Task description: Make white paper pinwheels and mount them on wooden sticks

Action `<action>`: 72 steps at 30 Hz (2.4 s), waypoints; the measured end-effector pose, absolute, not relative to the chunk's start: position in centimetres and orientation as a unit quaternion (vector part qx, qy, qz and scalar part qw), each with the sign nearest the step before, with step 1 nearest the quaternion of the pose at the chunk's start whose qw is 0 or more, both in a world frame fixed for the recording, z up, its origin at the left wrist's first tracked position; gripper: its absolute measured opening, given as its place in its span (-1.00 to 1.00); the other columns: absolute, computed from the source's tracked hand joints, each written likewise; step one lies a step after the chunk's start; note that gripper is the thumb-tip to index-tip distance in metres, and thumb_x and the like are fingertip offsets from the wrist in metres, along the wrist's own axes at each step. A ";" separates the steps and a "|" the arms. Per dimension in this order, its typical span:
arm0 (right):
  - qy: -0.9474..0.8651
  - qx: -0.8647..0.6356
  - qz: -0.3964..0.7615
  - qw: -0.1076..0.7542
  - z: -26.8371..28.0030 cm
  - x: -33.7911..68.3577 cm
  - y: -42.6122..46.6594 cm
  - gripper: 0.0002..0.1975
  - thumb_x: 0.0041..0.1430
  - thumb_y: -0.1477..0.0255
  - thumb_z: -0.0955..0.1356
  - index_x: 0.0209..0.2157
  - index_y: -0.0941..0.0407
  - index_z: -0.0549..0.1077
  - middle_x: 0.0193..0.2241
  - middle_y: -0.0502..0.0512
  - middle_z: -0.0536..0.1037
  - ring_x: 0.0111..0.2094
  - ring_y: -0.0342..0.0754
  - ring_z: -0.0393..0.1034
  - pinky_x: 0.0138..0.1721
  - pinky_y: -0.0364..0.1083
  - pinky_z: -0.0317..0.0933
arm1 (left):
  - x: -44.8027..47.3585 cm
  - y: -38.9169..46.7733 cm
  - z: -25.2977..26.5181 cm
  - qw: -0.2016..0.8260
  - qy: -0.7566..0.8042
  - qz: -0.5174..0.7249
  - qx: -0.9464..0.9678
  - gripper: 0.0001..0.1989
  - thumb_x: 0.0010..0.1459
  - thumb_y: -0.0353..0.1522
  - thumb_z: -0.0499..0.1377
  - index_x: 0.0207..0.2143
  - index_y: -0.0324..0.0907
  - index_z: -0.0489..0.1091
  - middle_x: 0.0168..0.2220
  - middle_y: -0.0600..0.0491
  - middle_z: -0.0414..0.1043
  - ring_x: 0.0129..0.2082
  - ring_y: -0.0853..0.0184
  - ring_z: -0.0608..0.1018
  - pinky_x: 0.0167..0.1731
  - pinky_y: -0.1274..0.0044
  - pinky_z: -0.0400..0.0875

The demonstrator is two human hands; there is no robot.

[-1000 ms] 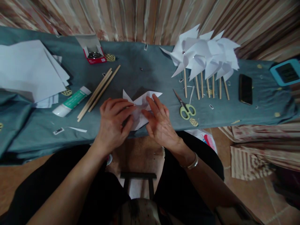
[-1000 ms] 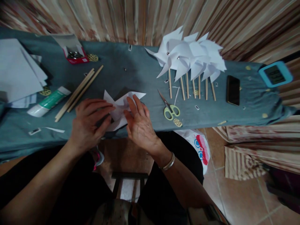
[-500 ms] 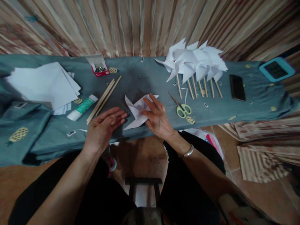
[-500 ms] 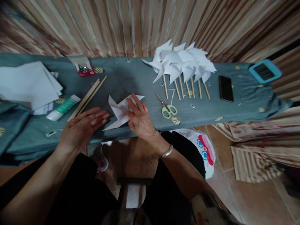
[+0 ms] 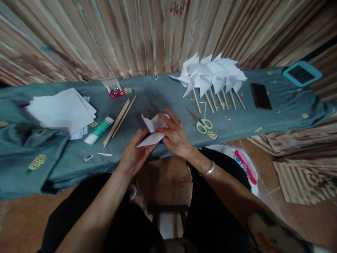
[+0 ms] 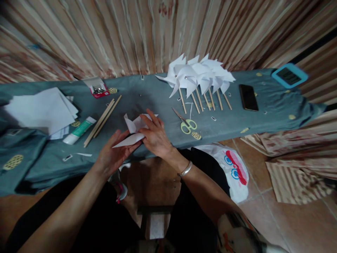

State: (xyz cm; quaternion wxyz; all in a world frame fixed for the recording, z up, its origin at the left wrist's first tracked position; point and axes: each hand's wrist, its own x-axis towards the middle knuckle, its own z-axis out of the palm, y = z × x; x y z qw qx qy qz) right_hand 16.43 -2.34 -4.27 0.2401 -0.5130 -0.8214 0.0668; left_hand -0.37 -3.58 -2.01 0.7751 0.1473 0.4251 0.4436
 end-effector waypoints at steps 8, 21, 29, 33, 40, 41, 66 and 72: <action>-0.846 -0.478 0.011 0.238 -4.1 16.9 -3.6 -0.74 0.19 0.56 0.24 -0.16 0.09 0.51 0.26 0.14 0.27 0.39 0.08 -0.19 0.26 0.16 -0.01 | -0.1 -3.6 -1.8 0.753 0.457 0.447 0.154 -0.90 0.14 -0.39 0.20 -0.33 -0.19 0.53 -0.33 0.05 0.60 -0.33 0.36 0.61 -0.28 0.58 0.51; -0.849 -0.467 0.042 0.243 -3.2 16.2 -6.5 -0.30 0.24 0.01 0.23 0.26 0.16 0.14 0.37 0.34 -0.01 0.42 0.19 -0.38 0.29 0.27 -0.14 | 1.0 -3.7 -1.2 0.689 0.473 0.485 0.259 -0.66 -0.27 -0.36 0.48 -0.36 -0.22 0.55 -0.34 0.04 0.62 -0.41 0.36 0.60 -0.38 0.61 0.45; -0.829 -0.467 0.093 0.293 -2.4 16.5 -7.1 -0.29 0.24 -0.02 0.20 0.30 0.04 0.06 0.40 0.23 -0.15 0.42 0.22 -0.41 0.29 0.33 -0.14 | 1.2 -3.7 -1.3 0.695 0.467 0.481 0.258 -0.63 -0.24 -0.31 0.47 -0.32 -0.24 0.55 -0.34 0.00 0.62 -0.35 0.28 0.63 -0.36 0.57 0.47; -0.825 -0.448 0.107 0.326 -2.3 16.7 -7.1 -0.36 0.31 0.02 0.12 0.28 0.07 0.10 0.40 0.23 -0.21 0.42 0.23 -0.41 0.30 0.31 -0.15 | 1.3 -3.7 -1.3 0.702 0.463 0.483 0.243 -0.61 -0.23 -0.32 0.47 -0.29 -0.25 0.55 -0.32 -0.02 0.62 -0.28 0.22 0.64 -0.29 0.52 0.50; -0.815 -0.443 0.117 0.355 -2.1 16.6 -7.0 -0.42 0.33 0.06 0.11 0.29 -0.01 0.08 0.40 0.10 -0.18 0.42 0.23 -0.36 0.31 0.29 -0.13 | 1.3 -3.8 -1.0 0.699 0.474 0.479 0.238 -0.66 -0.24 -0.35 0.45 -0.34 -0.26 0.55 -0.34 -0.04 0.62 -0.29 0.23 0.63 -0.39 0.57 0.47; -0.815 -0.443 0.114 0.354 -2.1 16.6 -7.0 -0.42 0.33 0.07 0.12 0.30 -0.02 0.07 0.40 0.09 -0.18 0.42 0.23 -0.36 0.31 0.29 -0.13 | 1.3 -3.8 -0.9 0.698 0.476 0.480 0.238 -0.67 -0.25 -0.35 0.45 -0.36 -0.26 0.55 -0.34 -0.03 0.62 -0.32 0.24 0.63 -0.43 0.58 0.45; -0.677 -0.568 0.090 0.459 0.1 20.2 -3.6 -0.53 0.36 0.14 0.10 0.10 -0.01 0.42 0.33 0.06 0.13 0.36 0.10 -0.03 0.34 0.25 -0.07 | 0.7 -2.2 -1.7 0.652 0.475 0.547 0.225 -0.61 -0.39 -0.34 0.48 -0.40 -0.26 0.55 -0.43 0.02 0.60 -0.46 0.35 0.56 -0.29 0.51 0.42; -0.598 -0.581 0.174 0.524 -0.6 19.9 -2.6 -0.50 0.35 0.12 0.12 0.03 0.08 0.49 0.28 0.20 0.24 0.30 0.13 0.13 0.28 0.24 0.05 | 0.2 -2.2 -1.5 0.650 0.478 0.550 0.218 -0.63 -0.37 -0.35 0.47 -0.40 -0.25 0.55 -0.44 0.02 0.60 -0.47 0.34 0.56 -0.32 0.51 0.43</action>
